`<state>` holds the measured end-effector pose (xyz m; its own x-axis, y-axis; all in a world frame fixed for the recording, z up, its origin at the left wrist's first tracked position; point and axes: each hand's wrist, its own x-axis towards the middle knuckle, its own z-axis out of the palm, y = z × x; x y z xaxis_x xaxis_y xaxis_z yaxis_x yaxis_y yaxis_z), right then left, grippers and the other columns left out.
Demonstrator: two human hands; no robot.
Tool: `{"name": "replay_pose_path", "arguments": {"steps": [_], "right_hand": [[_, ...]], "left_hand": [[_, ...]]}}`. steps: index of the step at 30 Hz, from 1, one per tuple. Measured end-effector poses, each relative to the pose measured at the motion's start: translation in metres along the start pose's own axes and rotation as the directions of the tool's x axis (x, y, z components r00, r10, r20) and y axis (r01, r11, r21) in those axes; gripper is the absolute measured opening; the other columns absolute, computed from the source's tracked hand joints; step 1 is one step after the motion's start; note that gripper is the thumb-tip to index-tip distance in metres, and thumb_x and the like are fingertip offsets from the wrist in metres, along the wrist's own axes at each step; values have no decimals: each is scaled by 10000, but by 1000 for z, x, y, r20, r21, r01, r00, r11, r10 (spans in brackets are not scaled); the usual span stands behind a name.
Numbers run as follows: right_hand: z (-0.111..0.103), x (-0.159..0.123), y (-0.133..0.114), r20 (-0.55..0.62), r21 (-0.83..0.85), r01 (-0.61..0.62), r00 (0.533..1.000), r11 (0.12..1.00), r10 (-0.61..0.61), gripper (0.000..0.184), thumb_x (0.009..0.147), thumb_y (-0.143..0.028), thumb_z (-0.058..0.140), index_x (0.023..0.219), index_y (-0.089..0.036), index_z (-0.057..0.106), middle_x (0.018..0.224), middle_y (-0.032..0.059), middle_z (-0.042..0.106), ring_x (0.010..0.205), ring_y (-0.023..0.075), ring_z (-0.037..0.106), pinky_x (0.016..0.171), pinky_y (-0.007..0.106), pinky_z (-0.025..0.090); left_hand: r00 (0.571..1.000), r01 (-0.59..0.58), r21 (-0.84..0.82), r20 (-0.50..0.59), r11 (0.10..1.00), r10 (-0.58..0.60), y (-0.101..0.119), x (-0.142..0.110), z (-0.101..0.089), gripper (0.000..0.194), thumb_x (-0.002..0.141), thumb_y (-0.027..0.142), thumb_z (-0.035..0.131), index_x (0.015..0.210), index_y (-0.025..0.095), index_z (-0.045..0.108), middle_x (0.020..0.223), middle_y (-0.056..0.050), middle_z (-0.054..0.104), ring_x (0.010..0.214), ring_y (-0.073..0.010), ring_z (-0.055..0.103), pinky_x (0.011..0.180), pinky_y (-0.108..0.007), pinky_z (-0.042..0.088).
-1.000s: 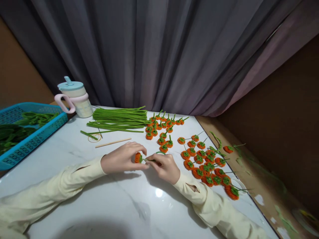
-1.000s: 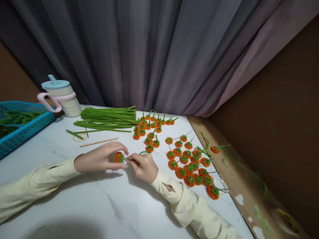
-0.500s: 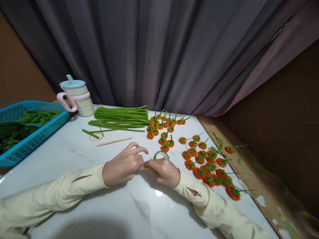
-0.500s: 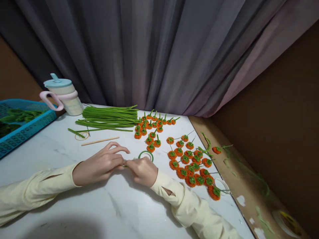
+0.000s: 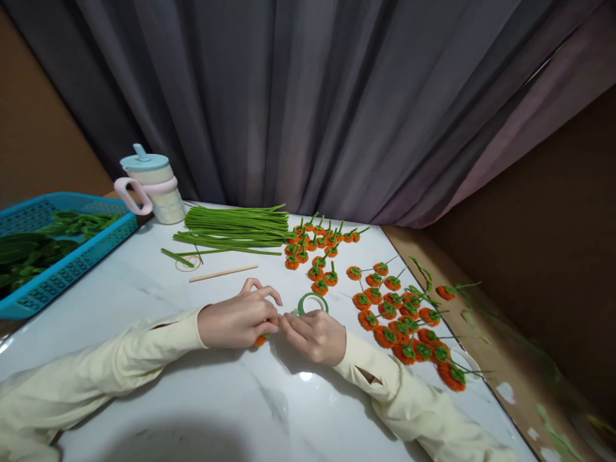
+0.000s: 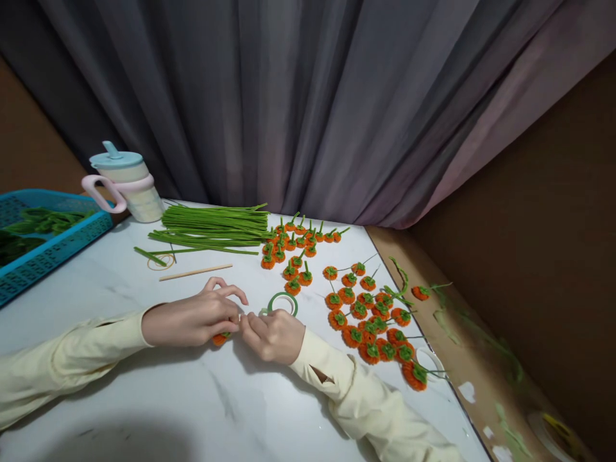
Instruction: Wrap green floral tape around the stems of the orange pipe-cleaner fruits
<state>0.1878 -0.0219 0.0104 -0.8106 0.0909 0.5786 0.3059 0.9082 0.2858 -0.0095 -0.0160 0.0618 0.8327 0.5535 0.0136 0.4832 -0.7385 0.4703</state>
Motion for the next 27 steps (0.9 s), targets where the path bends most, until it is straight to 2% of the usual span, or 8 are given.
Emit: {"name": "replay_pose_path", "arguments": {"steps": [4, 7, 10, 13, 17, 23, 25, 27], "right_hand": [[3, 2, -4, 78, 106, -166, 984, 980, 158, 196, 919, -103, 342, 922, -76, 537, 637, 26, 602, 470, 118, 515, 376, 269, 274], [3, 3, -5, 168, 162, -285, 951, 945, 259, 172, 879, -62, 365, 905, -130, 521, 653, 11, 618, 507, 113, 542, 409, 255, 261], [4, 3, -5, 189, 204, -336, 935, 920, 300, 177, 848, -36, 388, 932, -141, 504, 667, 6, 630, 537, 111, 568, 422, 237, 258], [3, 5, -5, 122, 206, -290, 955, 935, 270, 203, 864, -30, 337, 922, -130, 504, 623, -1, 609, 493, 109, 544, 413, 232, 272], [0, 9, -4, 17, 127, -146, 989, 981, 145, 228, 897, -27, 289, 933, -69, 510, 636, 33, 614, 475, 118, 522, 392, 251, 305], [-1, 5, -4, -42, -8, 24, 999, 1000, -24, 226, 883, -28, 326, 1012, 18, 506, 787, 134, 656, 518, 137, 571, 387, 272, 364], [2, 2, -6, -42, 19, -3, 999, 1000, 4, 219, 885, -29, 325, 1009, 3, 502, 781, 126, 655, 522, 130, 573, 391, 262, 364], [7, -1, -7, -25, 101, -100, 994, 990, 103, 207, 896, -42, 316, 990, -41, 501, 710, 73, 641, 489, 110, 546, 377, 244, 333]], "left_hand": [[996, 30, 85, -80, 996, -24, 5, 0, 1, 285, 804, 185, 599, 550, 152, 475, 577, 0, 609, 1045, -241, 524, 850, -383, 226], [993, 31, 149, -114, 988, -14, 8, -1, 3, 245, 835, 89, 509, 597, 143, 510, 594, -9, 617, 1024, -224, 544, 844, -394, 229], [991, 3, 254, -129, 967, 30, 7, -3, 6, 216, 826, 53, 483, 639, 141, 546, 645, -34, 644, 1063, -233, 524, 855, -409, 226], [987, -53, 380, -119, 923, 106, 6, -5, 10, 180, 738, 2, 504, 641, 143, 561, 648, -44, 650, 1093, -242, 497, 870, -423, 213], [982, -100, 477, -94, 873, 164, 6, -6, 12, 175, 660, -17, 513, 590, 140, 545, 590, -44, 625, 1090, -234, 490, 886, -432, 186], [982, -112, 421, -92, 900, 165, 7, -7, 10, 172, 703, 1, 529, 606, 141, 549, 588, -17, 615, 1025, -209, 516, 883, -394, 187], [981, -94, 396, -119, 913, 153, 6, -7, 11, 184, 774, 48, 545, 619, 147, 554, 598, -8, 623, 1006, -201, 521, 866, -378, 196], [978, -65, 393, -159, 917, 137, 3, -7, 14, 213, 816, 135, 585, 606, 145, 547, 590, -4, 624, 1006, -207, 521, 838, -373, 201]]}}
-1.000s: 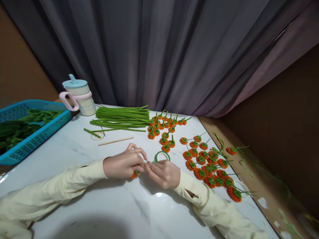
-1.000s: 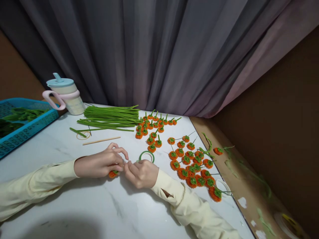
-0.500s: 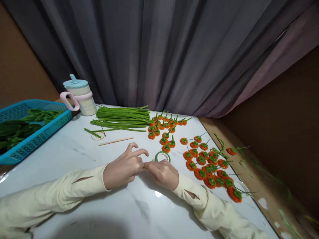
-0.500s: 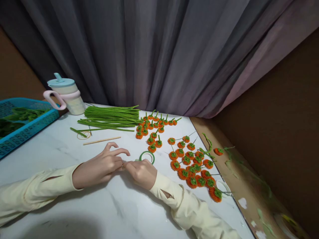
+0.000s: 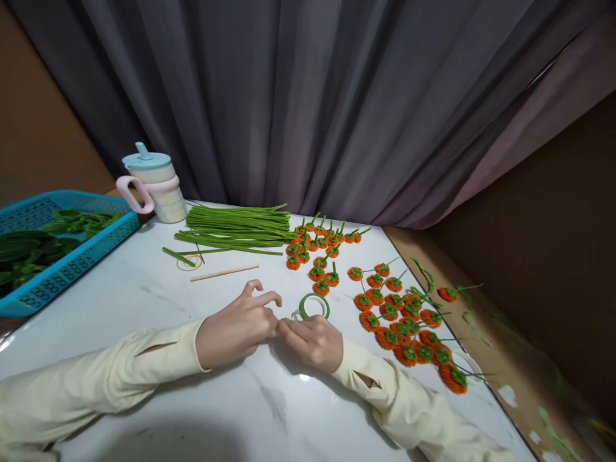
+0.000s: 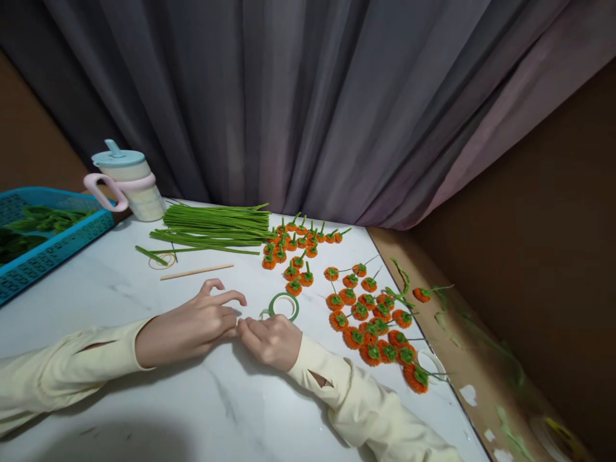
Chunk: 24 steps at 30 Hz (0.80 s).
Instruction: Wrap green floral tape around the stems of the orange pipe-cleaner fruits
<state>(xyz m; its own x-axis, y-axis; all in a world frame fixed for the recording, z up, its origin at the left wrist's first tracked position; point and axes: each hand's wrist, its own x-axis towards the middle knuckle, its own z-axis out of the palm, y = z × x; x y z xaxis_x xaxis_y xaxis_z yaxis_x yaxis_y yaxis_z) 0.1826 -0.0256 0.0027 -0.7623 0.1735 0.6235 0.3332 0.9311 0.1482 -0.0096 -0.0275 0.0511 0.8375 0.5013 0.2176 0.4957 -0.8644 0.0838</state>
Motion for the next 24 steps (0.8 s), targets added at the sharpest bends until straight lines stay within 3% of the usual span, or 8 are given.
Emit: {"name": "replay_pose_path", "arguments": {"steps": [4, 7, 14, 19, 24], "right_hand": [[10, -4, -1, 60, 171, -185, 982, 968, 177, 210, 914, -77, 301, 920, -132, 503, 639, 6, 612, 483, 88, 536, 393, 220, 309], [14, -6, -2, 74, 224, -216, 976, 950, 204, 234, 912, -55, 295, 907, -161, 504, 681, 0, 630, 549, 82, 574, 427, 207, 325], [12, -4, -7, 14, 98, -97, 995, 990, 96, 202, 927, -58, 317, 979, -91, 510, 679, 26, 632, 477, 95, 514, 411, 229, 338], [11, -5, -10, -61, 25, 33, 998, 999, -31, 199, 885, -25, 384, 1056, -2, 485, 787, 111, 673, 513, 112, 550, 391, 245, 374], [12, -6, -8, -72, 45, 30, 997, 999, -27, 212, 891, -27, 360, 1074, -12, 466, 801, 119, 678, 501, 106, 549, 384, 242, 385]], "left_hand": [[999, 24, 23, -33, 999, -23, -2, 1, 7, 266, 810, 179, 633, 571, 137, 525, 593, -2, 636, 997, -205, 522, 793, -368, 203], [1000, -13, 28, -12, 1000, 13, -3, 0, 10, 245, 802, 87, 601, 574, 142, 529, 597, -2, 640, 978, -198, 521, 778, -363, 210], [992, -101, 50, 86, 994, 96, -2, -3, 5, 172, 728, 5, 552, 641, 153, 573, 669, -48, 656, 1007, -222, 507, 812, -376, 243], [979, -139, 26, 156, 990, 133, -1, -4, -1, 137, 696, 0, 561, 663, 132, 576, 669, -47, 654, 999, -210, 515, 816, -393, 228], [983, -142, 52, 123, 989, 134, -2, -5, -1, 162, 746, 46, 591, 622, 142, 552, 605, -22, 631, 964, -195, 517, 796, -384, 220]]}}
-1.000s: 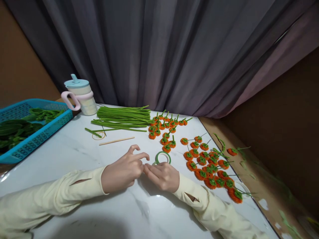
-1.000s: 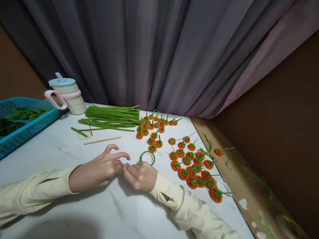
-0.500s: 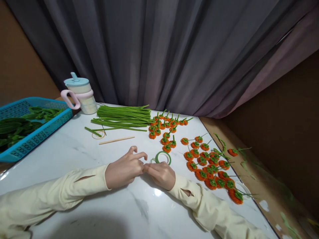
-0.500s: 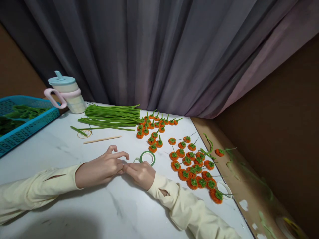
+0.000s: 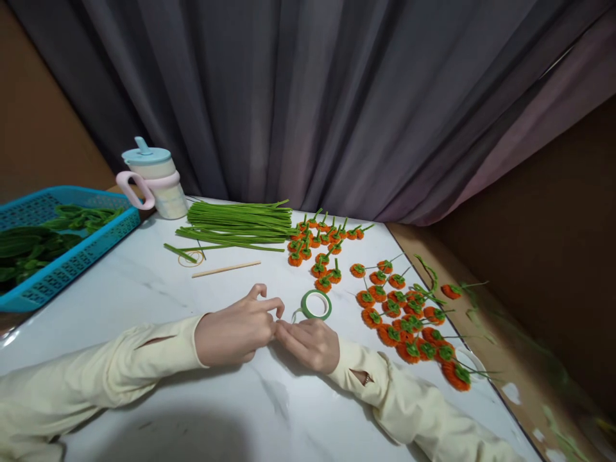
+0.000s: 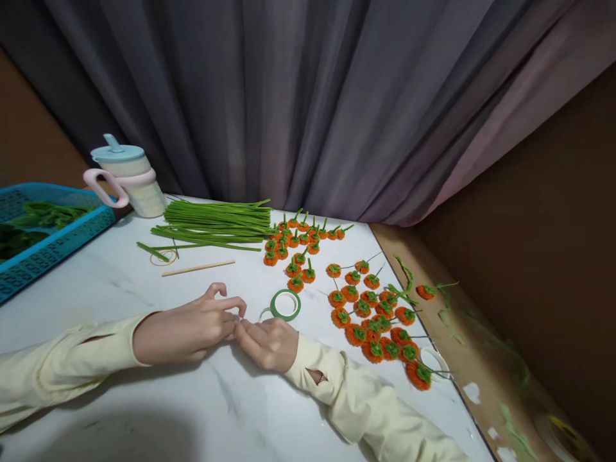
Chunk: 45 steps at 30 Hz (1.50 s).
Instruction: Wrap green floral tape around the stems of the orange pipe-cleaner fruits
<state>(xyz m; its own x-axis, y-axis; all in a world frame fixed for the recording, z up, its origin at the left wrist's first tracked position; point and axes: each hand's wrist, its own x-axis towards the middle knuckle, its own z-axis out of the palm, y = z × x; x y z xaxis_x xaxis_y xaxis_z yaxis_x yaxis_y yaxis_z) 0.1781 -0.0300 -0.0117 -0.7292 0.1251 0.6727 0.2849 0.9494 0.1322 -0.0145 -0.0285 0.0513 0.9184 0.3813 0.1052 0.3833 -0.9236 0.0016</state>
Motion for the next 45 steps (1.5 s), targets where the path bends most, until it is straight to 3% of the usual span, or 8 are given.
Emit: {"name": "replay_pose_path", "arguments": {"steps": [5, 9, 17, 22, 27, 31, 37, 45], "right_hand": [[1, 0, 2, 39, 76, -146, 989, 986, 144, 206, 927, -68, 312, 1021, -94, 493, 714, 54, 651, 515, 95, 558, 434, 221, 387], [1, -1, 2, 47, 86, -167, 985, 982, 164, 185, 918, -58, 340, 1001, -103, 499, 716, 51, 641, 550, 101, 579, 459, 216, 401], [-4, 0, 1, -59, -61, 48, 997, 997, -51, 202, 862, -10, 412, 1021, 16, 535, 810, 151, 675, 561, 136, 585, 431, 257, 430], [-3, -2, 1, -46, -72, 69, 996, 995, -73, 199, 856, -6, 416, 999, 21, 552, 804, 153, 677, 562, 142, 583, 435, 261, 439], [3, -6, 5, -67, 57, -76, 995, 996, 79, 183, 900, -61, 396, 1033, -42, 520, 699, 70, 649, 502, 108, 556, 420, 222, 405], [4, -8, 5, -45, 158, -174, 982, 972, 183, 187, 904, -79, 383, 1031, -88, 521, 671, 43, 633, 562, 117, 594, 451, 214, 419], [4, -9, 4, -47, 177, -284, 954, 942, 296, 199, 899, -72, 371, 1010, -125, 526, 637, 21, 620, 523, 115, 573, 443, 214, 400], [-1, -5, 6, -82, 67, -177, 980, 982, 182, 266, 880, -30, 351, 1106, -61, 488, 739, 88, 659, 594, 144, 605, 466, 237, 445]], "left_hand": [[989, 78, 50, -127, 996, -71, 0, 3, 5, 300, 819, 229, 624, 551, 149, 515, 524, -2, 583, 921, -202, 513, 800, -386, 209], [994, 64, 68, -98, 996, -57, 0, 4, 5, 259, 778, 59, 587, 547, 146, 507, 533, 2, 571, 899, -187, 513, 822, -379, 208], [999, -30, 33, 26, 999, 29, -1, 2, -3, 138, 699, 13, 539, 637, 135, 552, 637, -38, 616, 868, -187, 523, 838, -389, 231], [993, -103, 37, 59, 994, 100, -3, 3, -6, 105, 717, 40, 588, 666, 129, 564, 685, -37, 631, 820, -169, 525, 826, -391, 231], [997, -16, 53, -68, 998, 20, -7, 5, 4, 244, 839, 199, 615, 609, 145, 554, 569, 1, 605, 836, -161, 536, 834, -381, 223], [989, 59, 171, -143, 983, -35, -8, 8, 3, 348, 818, 339, 650, 551, 144, 540, 491, -3, 579, 797, -184, 541, 824, -382, 247], [980, 62, 286, -200, 956, -4, -4, 11, -5, 182, 869, 94, 517, 697, 138, 557, 468, -6, 554, 861, -199, 552, 849, -386, 272], [976, -32, 282, -200, 959, 91, -6, 10, 0, 232, 846, 20, 464, 681, 144, 571, 594, -54, 642, 983, -195, 550, 868, -369, 278]]}}
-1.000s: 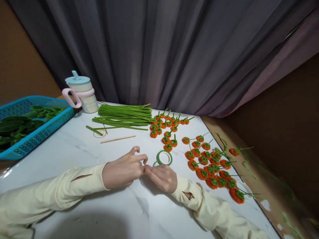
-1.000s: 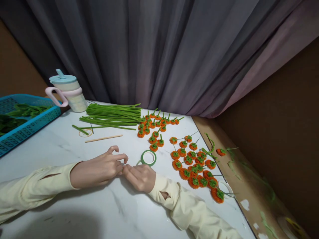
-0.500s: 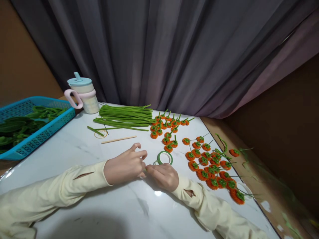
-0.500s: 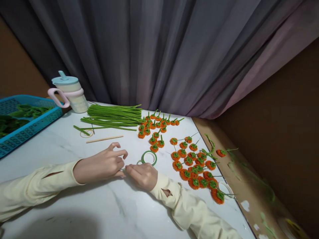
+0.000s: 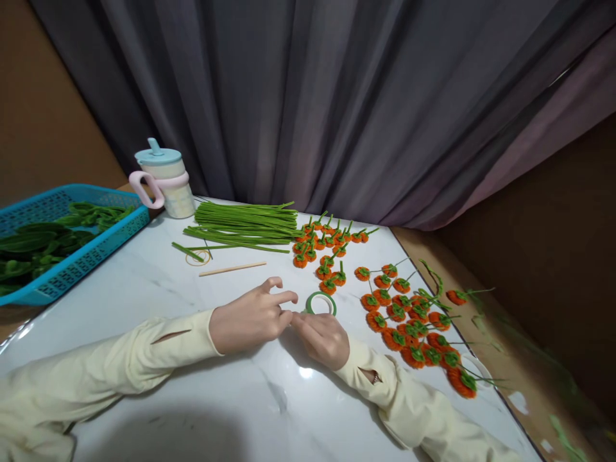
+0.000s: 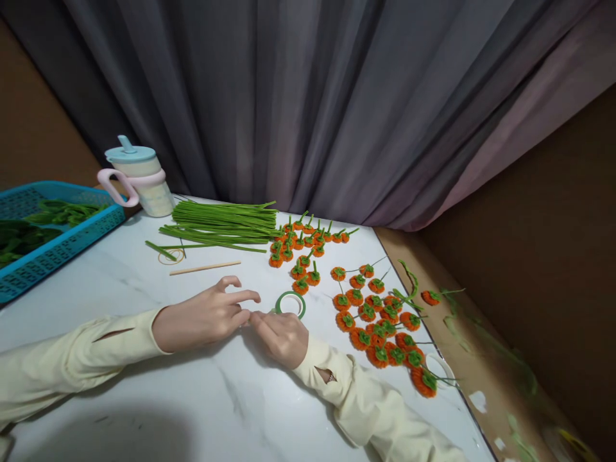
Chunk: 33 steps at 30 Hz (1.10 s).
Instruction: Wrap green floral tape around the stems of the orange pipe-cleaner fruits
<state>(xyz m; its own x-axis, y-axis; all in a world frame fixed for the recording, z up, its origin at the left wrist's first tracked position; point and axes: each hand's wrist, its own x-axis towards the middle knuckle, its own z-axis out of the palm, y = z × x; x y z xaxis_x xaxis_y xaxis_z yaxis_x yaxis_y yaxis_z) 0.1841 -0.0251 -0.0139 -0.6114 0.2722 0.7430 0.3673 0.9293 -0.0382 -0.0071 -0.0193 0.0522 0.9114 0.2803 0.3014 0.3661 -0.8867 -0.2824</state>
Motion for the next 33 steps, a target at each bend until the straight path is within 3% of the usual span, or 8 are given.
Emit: {"name": "replay_pose_path", "arguments": {"steps": [5, 9, 13, 18, 23, 28, 33], "right_hand": [[1, -4, 3, -13, -119, 114, 993, 986, -117, 301, 871, -27, 402, 1167, -11, 452, 806, 134, 672, 608, 150, 618, 479, 253, 477], [3, -8, 4, 0, -136, 95, 995, 986, -96, 330, 858, -25, 433, 1188, -17, 431, 783, 114, 671, 549, 130, 598, 412, 229, 434], [4, -5, 2, -2, -48, 8, 1000, 999, -8, 283, 867, -22, 419, 1146, -52, 459, 748, 79, 662, 551, 116, 604, 433, 217, 431], [3, 1, 1, -29, -44, -54, 998, 998, 52, 213, 891, -40, 397, 1072, -79, 501, 647, 43, 630, 516, 118, 561, 441, 227, 404], [0, 2, -1, -26, -99, 12, 1000, 995, -15, 237, 874, -14, 395, 1088, -39, 496, 677, 77, 650, 523, 137, 554, 425, 245, 383], [-3, 2, -2, -19, -154, 102, 994, 983, -106, 301, 862, -12, 415, 1159, -1, 460, 774, 133, 678, 603, 158, 606, 449, 251, 424], [-1, -1, 0, -40, -72, 29, 999, 997, -32, 349, 850, -1, 387, 1195, -32, 433, 765, 112, 681, 572, 140, 602, 441, 239, 432]], "left_hand": [[1000, -15, -69, 19, 998, 16, -3, -1, -1, 167, 817, 11, 483, 735, 115, 586, 800, -119, 690, 967, -184, 561, 876, -374, 275], [998, 15, -97, 55, 995, -10, -4, -2, 0, 124, 824, 44, 548, 757, 142, 585, 640, -46, 667, 1050, -197, 532, 902, -368, 267], [997, 40, -55, 64, 998, -37, -4, -2, 2, 189, 884, 217, 561, 707, 152, 571, 531, -29, 624, 1069, -215, 523, 902, -389, 273], [996, 10, 12, 88, 1000, -11, -3, -2, 2, 165, 838, 46, 539, 712, 141, 589, 642, -57, 668, 1048, -197, 538, 914, -386, 267], [996, -25, 12, 91, 1000, 24, -3, -2, 1, 170, 832, 49, 513, 713, 130, 604, 803, -115, 693, 1091, -199, 507, 915, -390, 267], [993, -63, -92, 98, 994, 72, -5, -3, -5, 179, 813, 16, 479, 728, 114, 603, 802, -116, 680, 1056, -200, 522, 919, -404, 253], [997, -2, -112, 80, 994, 11, -8, -5, -1, 176, 834, 23, 513, 716, 132, 584, 671, -53, 655, 975, -179, 556, 939, -403, 246]]}}
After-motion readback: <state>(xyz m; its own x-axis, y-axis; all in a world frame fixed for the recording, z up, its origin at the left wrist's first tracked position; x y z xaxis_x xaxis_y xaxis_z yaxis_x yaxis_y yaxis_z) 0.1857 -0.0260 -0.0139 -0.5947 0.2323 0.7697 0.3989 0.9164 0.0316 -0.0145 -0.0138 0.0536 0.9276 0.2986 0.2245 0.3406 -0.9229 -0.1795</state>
